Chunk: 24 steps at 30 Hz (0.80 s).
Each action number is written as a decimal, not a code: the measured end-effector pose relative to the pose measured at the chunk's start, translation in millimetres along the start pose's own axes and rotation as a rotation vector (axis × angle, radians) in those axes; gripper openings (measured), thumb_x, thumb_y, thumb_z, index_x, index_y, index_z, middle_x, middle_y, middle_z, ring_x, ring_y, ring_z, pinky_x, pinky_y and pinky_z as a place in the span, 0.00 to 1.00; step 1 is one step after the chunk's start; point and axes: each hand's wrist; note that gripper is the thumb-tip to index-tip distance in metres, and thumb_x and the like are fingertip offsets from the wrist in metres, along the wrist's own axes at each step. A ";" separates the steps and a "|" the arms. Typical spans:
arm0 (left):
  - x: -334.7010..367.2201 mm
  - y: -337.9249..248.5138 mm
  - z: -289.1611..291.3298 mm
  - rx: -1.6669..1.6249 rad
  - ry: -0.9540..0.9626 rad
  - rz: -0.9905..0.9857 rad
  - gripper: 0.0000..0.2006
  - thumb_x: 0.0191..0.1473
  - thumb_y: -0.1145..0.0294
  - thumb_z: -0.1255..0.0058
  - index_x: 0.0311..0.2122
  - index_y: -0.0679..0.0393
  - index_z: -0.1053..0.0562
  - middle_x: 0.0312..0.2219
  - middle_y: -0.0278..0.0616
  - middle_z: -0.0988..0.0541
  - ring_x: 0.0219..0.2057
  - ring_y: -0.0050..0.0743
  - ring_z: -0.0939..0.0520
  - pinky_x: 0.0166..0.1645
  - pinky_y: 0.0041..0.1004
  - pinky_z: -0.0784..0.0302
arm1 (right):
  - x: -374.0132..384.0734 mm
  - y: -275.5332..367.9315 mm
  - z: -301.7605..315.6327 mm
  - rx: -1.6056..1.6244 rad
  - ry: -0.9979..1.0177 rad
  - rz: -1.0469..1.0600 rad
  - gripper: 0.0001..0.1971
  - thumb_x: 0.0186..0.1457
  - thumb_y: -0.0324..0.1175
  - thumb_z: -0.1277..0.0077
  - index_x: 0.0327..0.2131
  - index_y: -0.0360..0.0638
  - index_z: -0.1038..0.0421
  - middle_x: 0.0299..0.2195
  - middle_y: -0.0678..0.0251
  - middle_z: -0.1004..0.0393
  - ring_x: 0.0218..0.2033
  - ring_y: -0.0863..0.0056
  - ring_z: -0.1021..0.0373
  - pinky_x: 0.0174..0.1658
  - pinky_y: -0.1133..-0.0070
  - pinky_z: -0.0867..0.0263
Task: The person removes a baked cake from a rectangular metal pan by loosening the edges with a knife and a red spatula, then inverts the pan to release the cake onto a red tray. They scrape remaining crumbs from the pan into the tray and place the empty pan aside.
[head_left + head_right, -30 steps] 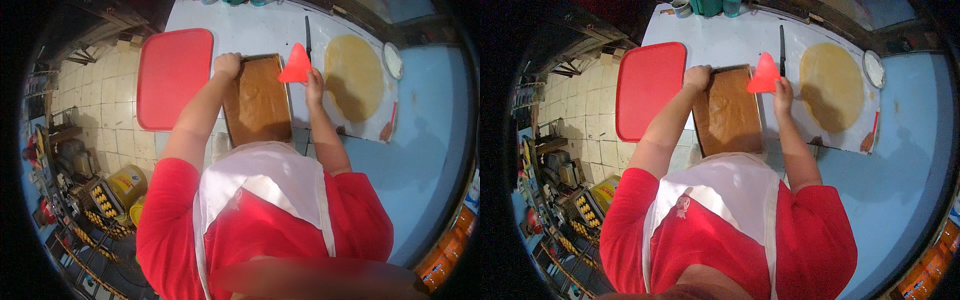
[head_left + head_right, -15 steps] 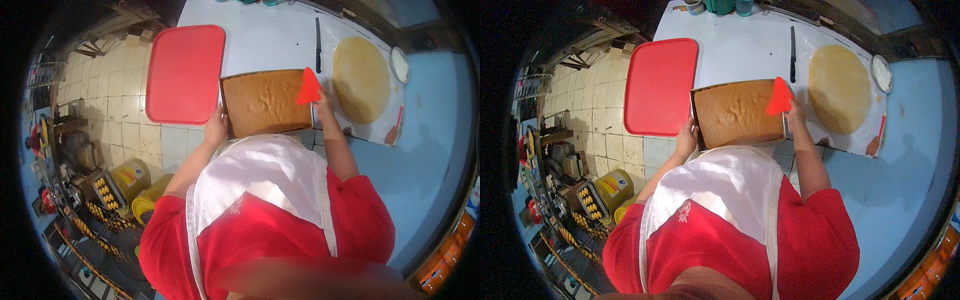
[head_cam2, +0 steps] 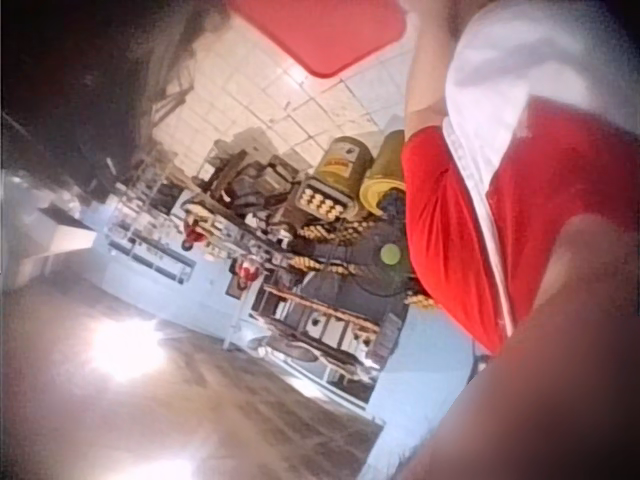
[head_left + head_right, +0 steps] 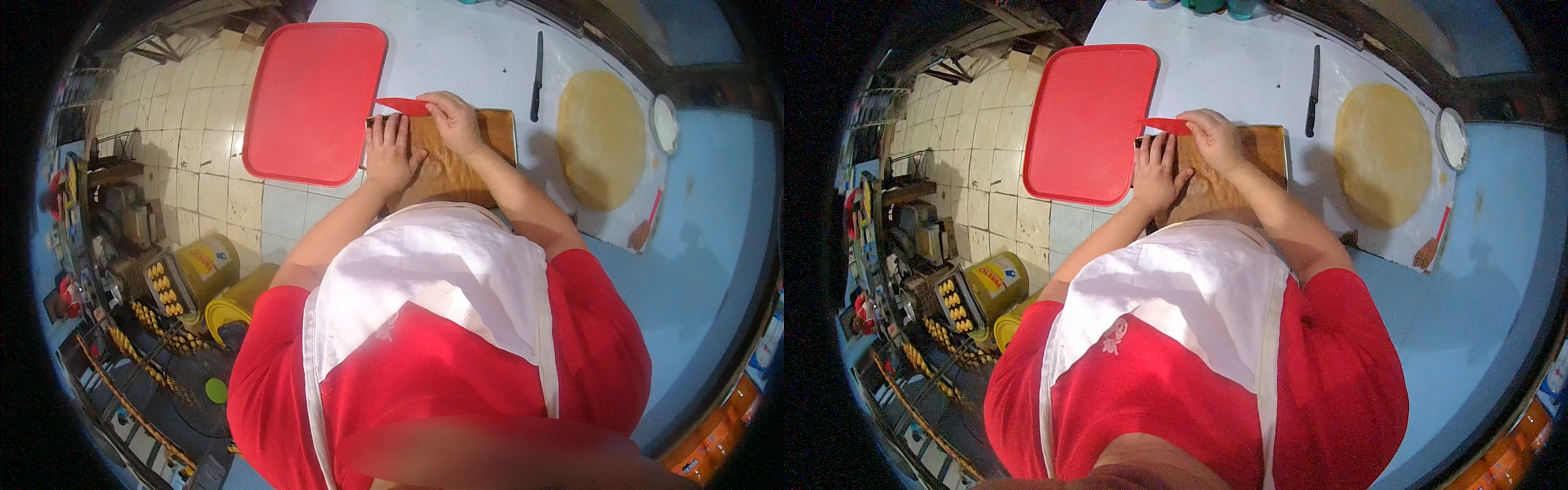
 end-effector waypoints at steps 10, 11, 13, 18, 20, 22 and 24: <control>-2.3 -4.4 8.5 -0.096 0.225 0.097 0.45 0.60 0.36 0.46 0.71 0.62 0.37 0.63 0.54 0.31 0.63 0.59 0.32 0.69 0.49 0.36 | -10.3 -39.4 -6.3 -0.492 0.327 0.174 0.13 0.55 0.31 0.48 0.42 0.48 0.18 0.39 0.64 0.17 0.40 0.57 0.24 0.47 0.64 0.25; -2.0 -4.5 10.2 -0.092 0.209 0.090 0.44 0.60 0.37 0.45 0.70 0.62 0.36 0.63 0.53 0.31 0.62 0.57 0.32 0.68 0.48 0.36 | -11.7 -42.8 -8.4 -0.496 0.361 0.186 0.13 0.56 0.30 0.49 0.42 0.48 0.17 0.39 0.63 0.16 0.41 0.57 0.23 0.46 0.63 0.25; -1.1 -4.8 12.5 -0.109 0.212 0.089 0.43 0.60 0.37 0.45 0.70 0.61 0.35 0.62 0.53 0.30 0.62 0.57 0.31 0.67 0.48 0.35 | -11.3 -49.6 -12.4 -0.553 0.499 0.096 0.14 0.57 0.29 0.50 0.43 0.48 0.17 0.39 0.63 0.16 0.42 0.56 0.22 0.43 0.60 0.25; -1.7 -3.7 19.0 -0.163 0.248 0.090 0.42 0.60 0.37 0.45 0.68 0.61 0.33 0.60 0.56 0.28 0.62 0.64 0.31 0.68 0.50 0.33 | 1.6 -64.5 -12.7 -0.584 0.702 -0.099 0.11 0.62 0.35 0.49 0.42 0.48 0.18 0.36 0.56 0.16 0.40 0.49 0.21 0.44 0.56 0.27; -9.0 -1.8 25.0 -0.215 0.303 0.072 0.41 0.59 0.38 0.43 0.67 0.61 0.32 0.59 0.57 0.28 0.62 0.65 0.30 0.67 0.51 0.32 | 3.1 -66.5 -9.5 -0.532 0.812 -0.120 0.11 0.63 0.37 0.50 0.42 0.49 0.19 0.35 0.55 0.17 0.39 0.48 0.21 0.44 0.54 0.27; -15.8 0.6 29.6 -0.238 0.319 0.043 0.41 0.58 0.38 0.42 0.67 0.62 0.31 0.58 0.58 0.27 0.61 0.65 0.30 0.67 0.51 0.31 | 0.5 -65.3 -7.5 -0.505 0.978 -0.118 0.11 0.64 0.39 0.49 0.42 0.49 0.19 0.36 0.54 0.17 0.39 0.47 0.21 0.43 0.53 0.28; -19.4 1.1 29.4 -0.211 0.353 0.037 0.41 0.58 0.39 0.42 0.66 0.62 0.30 0.58 0.58 0.26 0.61 0.65 0.29 0.66 0.51 0.30 | -4.8 -61.4 -7.3 -0.502 0.866 -0.069 0.10 0.63 0.36 0.49 0.43 0.48 0.20 0.36 0.55 0.17 0.40 0.48 0.21 0.43 0.55 0.27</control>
Point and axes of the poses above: each hand's wrist, its own x-axis towards the middle knuckle, its own z-axis out of the back of the hand, y = z × x
